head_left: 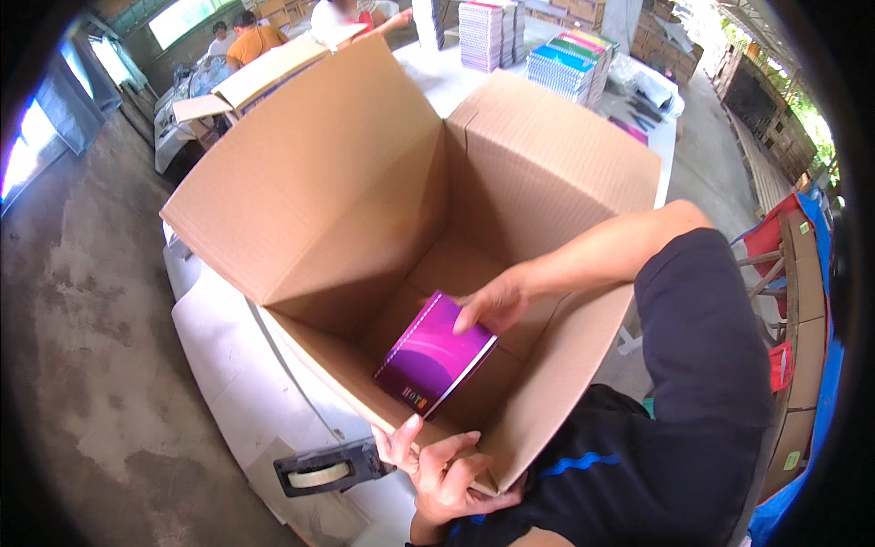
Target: The person assembles spiral notebooks by cutting wire coils using pliers, stacking notebooks, and placing them into a cardboard box.
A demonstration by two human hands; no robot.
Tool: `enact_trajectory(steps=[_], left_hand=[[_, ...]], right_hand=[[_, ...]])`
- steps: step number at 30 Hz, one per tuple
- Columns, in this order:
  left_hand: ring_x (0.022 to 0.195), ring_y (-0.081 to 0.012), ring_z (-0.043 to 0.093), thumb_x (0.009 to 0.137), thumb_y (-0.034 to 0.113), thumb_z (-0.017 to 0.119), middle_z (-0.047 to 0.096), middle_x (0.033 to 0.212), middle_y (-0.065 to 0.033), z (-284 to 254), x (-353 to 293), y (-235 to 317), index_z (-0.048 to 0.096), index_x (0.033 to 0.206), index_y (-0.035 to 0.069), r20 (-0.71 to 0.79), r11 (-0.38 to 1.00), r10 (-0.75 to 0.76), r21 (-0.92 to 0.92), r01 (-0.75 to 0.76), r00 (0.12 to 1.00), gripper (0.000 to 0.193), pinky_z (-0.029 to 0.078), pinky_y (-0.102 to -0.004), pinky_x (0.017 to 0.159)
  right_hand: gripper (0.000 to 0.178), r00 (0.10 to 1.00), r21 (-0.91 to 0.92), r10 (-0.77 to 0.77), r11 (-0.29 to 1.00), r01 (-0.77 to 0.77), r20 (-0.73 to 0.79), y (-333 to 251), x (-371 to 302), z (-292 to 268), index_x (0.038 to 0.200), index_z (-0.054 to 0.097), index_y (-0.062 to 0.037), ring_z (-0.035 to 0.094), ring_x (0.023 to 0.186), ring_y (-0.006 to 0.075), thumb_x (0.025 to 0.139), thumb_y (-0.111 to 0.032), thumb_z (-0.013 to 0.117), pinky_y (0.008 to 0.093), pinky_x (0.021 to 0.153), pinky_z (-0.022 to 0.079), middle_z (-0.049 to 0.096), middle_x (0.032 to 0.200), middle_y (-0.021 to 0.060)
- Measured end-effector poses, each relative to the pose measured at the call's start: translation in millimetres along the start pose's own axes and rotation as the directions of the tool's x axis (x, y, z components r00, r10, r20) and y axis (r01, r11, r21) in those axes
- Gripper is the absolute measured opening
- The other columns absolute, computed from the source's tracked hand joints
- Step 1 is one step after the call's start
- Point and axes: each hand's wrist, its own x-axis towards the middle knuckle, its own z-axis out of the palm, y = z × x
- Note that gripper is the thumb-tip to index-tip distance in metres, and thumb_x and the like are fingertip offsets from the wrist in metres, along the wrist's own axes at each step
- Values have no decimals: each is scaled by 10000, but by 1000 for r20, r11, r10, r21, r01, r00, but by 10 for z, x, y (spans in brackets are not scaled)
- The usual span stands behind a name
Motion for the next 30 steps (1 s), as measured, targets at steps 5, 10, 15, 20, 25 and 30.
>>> enact_trajectory(steps=[5, 10, 15, 20, 25, 30], left_hand=[[1222, -371, 357, 475, 500, 791, 606, 876, 18, 58, -14, 7, 542, 623, 182, -15, 1000, -27, 5, 27, 1000, 430, 109, -669, 1024], [1191, -380, 424, 503, 551, 775, 602, 830, -43, 97, 51, 98, 467, 545, 117, -178, 997, -64, 27, 70, 982, 533, 132, -684, 1051], [1190, -383, 434, 515, 613, 731, 625, 982, -81, 94, 3, -37, 583, 717, 114, -92, 998, 59, 40, -56, 994, 557, 184, -668, 1009], [1177, -400, 432, 582, 587, 704, 626, 927, -81, 50, 82, 65, 556, 703, 116, -163, 1000, 12, 18, -9, 986, 508, 237, -636, 967], [1147, -433, 449, 589, 528, 722, 619, 881, -132, -50, 230, 168, 560, 724, 78, -58, 998, 45, 49, -42, 997, 497, 274, -568, 974], [1124, -423, 466, 581, 468, 770, 602, 982, -177, -237, 335, 311, 591, 822, 67, 137, 992, 0, 121, -17, 991, 501, 256, -554, 1025]], right_hand=[[660, 988, 98, 152, 984, -150, -18, -72, 32, 74, 1297, 397, -195, 432, 1208, 376, 708, -345, 654, 685, 944, 284, 481, 1304, 165], [317, 968, 149, 101, 987, -68, -229, -116, 57, 228, 923, 582, -183, 555, 752, 182, 646, -328, 633, 367, 652, 441, 603, 826, 39], [289, 932, 193, 56, 981, 15, -359, -366, -286, 471, 888, 580, -181, 551, 763, 168, 643, -324, 634, 361, 612, 458, 588, 820, 24], [339, 849, 174, -287, 902, 396, -443, -785, -857, 653, 932, 567, -131, 572, 721, 193, 662, -330, 616, 346, 600, 467, 600, 839, 57], [550, 395, 68, -723, 436, 897, -566, -726, -1875, 753, 1160, 543, -120, 584, 848, 295, 672, -370, 588, 447, 696, 461, 619, 983, 116], [609, 18, 15, -880, 12, 1000, -475, -296, -3141, 387, 1250, 505, -88, 485, 1130, 298, 747, -422, 584, 515, 844, 414, 531, 1234, 155]])
